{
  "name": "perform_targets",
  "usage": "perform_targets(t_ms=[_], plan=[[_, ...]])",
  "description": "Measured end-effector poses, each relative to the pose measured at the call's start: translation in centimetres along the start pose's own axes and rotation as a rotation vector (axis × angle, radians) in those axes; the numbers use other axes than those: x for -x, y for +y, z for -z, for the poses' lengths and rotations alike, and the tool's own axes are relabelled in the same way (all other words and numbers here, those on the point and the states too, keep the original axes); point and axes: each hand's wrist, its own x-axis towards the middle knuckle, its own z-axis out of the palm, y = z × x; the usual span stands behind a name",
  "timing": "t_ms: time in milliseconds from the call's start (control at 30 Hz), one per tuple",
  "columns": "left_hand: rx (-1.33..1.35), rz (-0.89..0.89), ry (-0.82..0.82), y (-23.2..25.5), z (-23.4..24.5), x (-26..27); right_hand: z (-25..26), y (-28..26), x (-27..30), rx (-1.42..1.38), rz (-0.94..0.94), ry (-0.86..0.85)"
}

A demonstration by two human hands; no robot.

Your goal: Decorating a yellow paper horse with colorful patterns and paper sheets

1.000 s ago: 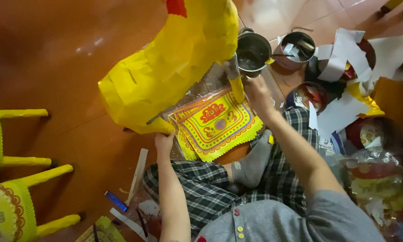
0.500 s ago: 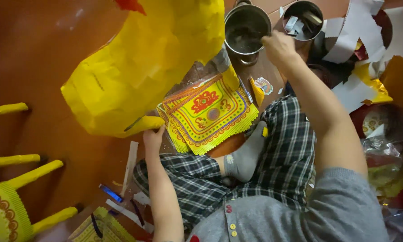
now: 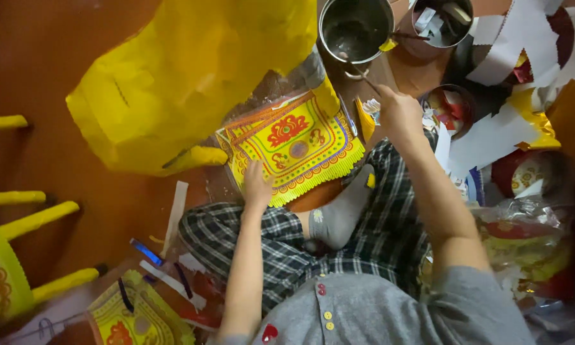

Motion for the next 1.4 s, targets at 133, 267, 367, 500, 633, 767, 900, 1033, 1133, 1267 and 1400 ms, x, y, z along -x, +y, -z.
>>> perform_targets(t_ms=[133, 267, 367, 500, 633, 767, 900, 1033, 1133, 1267, 1400], plan=[[-0.376, 0.009, -0.154, -2.1, -2.9, -1.3, 1.9, 0.4, 3.8, -0.141, -0.134, -0.04], [-0.382, 0.017, -0.151, -3.2, -2.8, -1.8, 7.8, -0.4, 6.5, -0.372, -0.214, -0.152], [-0.417, 0.03, -0.128, -4.2, -3.2, -2.3, 11.9, -2.3, 9.3, -0.545, -0.248, -0.176], [-0.542, 0.075, -0.098, -7.8, -5.2, -4.1, 14.3, -4.6, 12.3, -0.825, -0.198, -0.293], [-0.573, 0.082, -0.081, -7.7, -4.5, -3.7, 10.1, -10.1, 10.7, -0.586, 0.022, -0.471], [-0.413, 0.047, -0.024, -6.3, -3.3, -2.7, 3.3, -13.1, 8.0, -0.205, 0.221, -0.364], [-0.216, 0.093, 0.345, -5.8, -2.6, -2.3, 2.2, -14.4, 6.8, -0.083, 0.252, -0.296], [0.038, 0.13, 0.436, -10.8, -6.5, -4.9, 5.4, -12.1, 11.4, 0.069, 0.379, -0.383], [-0.004, 0.149, 0.525, -13.0, -8.9, -6.9, 6.0, -10.1, 13.5, 0.061, 0.379, -0.459], [0.073, 0.228, 0.491, -11.6, -7.5, -6.1, 3.1, -10.4, 10.9, 0.069, 0.351, -0.36], [0.113, 0.225, 0.516, -12.0, -7.3, -5.7, -0.3, -13.4, 6.5, 0.017, 0.341, -0.31]])
